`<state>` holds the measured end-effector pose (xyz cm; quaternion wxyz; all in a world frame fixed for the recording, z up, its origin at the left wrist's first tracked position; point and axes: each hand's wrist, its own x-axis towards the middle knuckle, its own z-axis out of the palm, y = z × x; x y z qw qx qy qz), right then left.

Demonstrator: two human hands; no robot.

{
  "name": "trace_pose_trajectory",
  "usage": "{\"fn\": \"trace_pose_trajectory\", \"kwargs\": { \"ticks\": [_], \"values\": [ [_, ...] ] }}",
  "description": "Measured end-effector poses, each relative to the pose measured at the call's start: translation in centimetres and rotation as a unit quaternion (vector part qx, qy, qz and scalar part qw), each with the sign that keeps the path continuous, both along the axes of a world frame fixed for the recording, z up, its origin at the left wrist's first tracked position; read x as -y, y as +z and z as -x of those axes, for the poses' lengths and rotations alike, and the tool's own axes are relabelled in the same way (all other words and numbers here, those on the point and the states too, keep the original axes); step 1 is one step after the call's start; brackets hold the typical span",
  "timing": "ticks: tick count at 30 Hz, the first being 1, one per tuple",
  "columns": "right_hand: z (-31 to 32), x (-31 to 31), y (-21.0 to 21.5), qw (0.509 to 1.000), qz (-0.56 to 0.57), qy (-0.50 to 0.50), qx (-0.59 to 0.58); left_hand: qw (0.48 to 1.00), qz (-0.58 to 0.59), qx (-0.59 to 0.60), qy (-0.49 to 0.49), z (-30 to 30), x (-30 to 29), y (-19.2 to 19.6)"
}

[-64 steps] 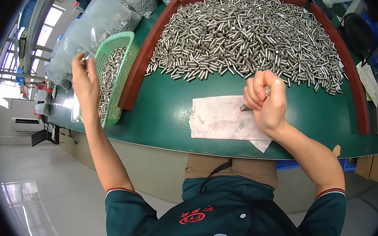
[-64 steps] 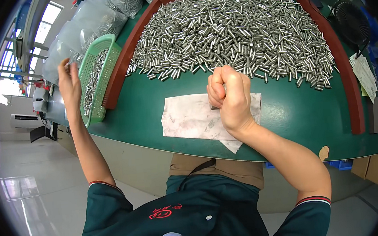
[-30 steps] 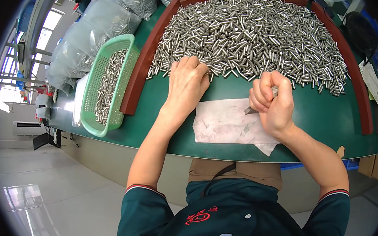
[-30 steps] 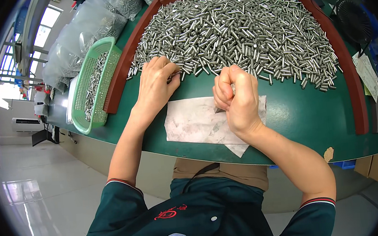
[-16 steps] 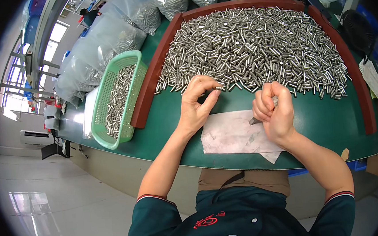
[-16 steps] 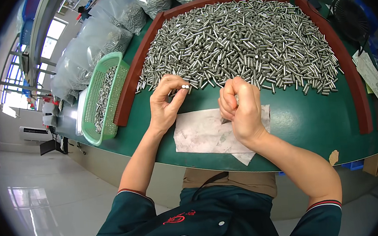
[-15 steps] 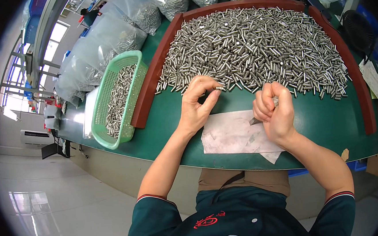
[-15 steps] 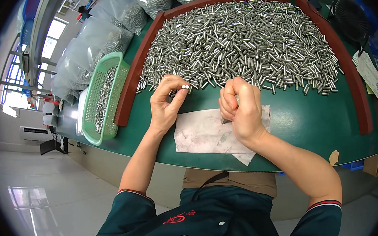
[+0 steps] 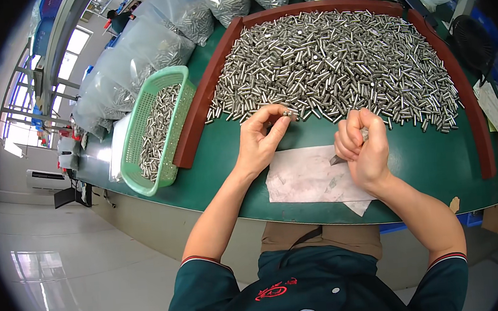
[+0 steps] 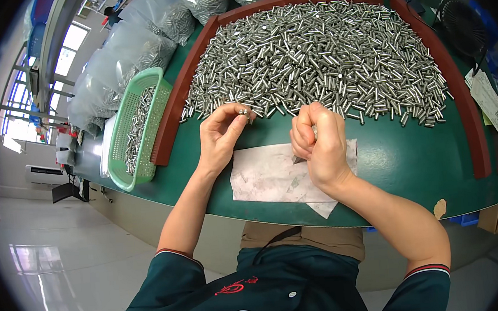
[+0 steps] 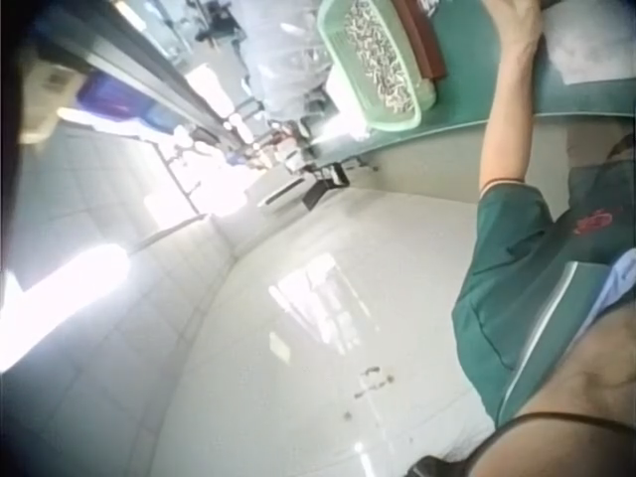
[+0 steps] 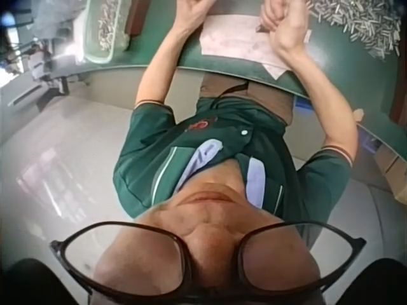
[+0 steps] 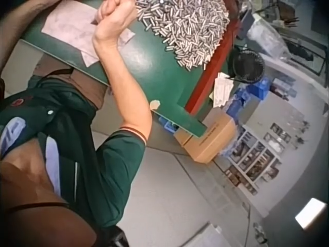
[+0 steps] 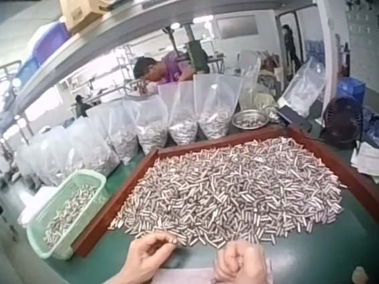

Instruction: The recorder is inspecting and assembling small metal pins using a manual tool at a workshop bench.

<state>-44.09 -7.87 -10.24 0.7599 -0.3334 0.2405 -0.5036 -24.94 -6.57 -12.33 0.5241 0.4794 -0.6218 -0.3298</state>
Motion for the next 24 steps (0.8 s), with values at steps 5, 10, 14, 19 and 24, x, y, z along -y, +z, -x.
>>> {"fn": "trace_pose_trajectory", "kwargs": {
  "ticks": [5,10,14,19,24],
  "values": [
    [0.0,0.0,0.0,1.000,-0.007,-0.004,0.001,0.975,-0.141,-0.172,-0.004,0.0,-0.2,0.8],
    [-0.1,0.0,-0.1,1.000,-0.012,-0.004,0.008,0.957,-0.189,-0.220,-0.010,0.2,-0.4,1.5],
    [-0.1,0.1,-0.2,1.000,-0.003,-0.003,0.009,0.950,-0.202,-0.239,-0.008,0.2,-0.4,1.6],
    [-0.1,0.1,-0.2,1.000,-0.001,-0.003,0.008,0.951,-0.197,-0.238,-0.016,0.2,-0.3,1.4],
    [0.0,-0.1,-0.1,1.000,-0.002,0.000,0.011,0.950,-0.199,-0.239,-0.013,0.2,-0.5,1.5]
  ]
}}
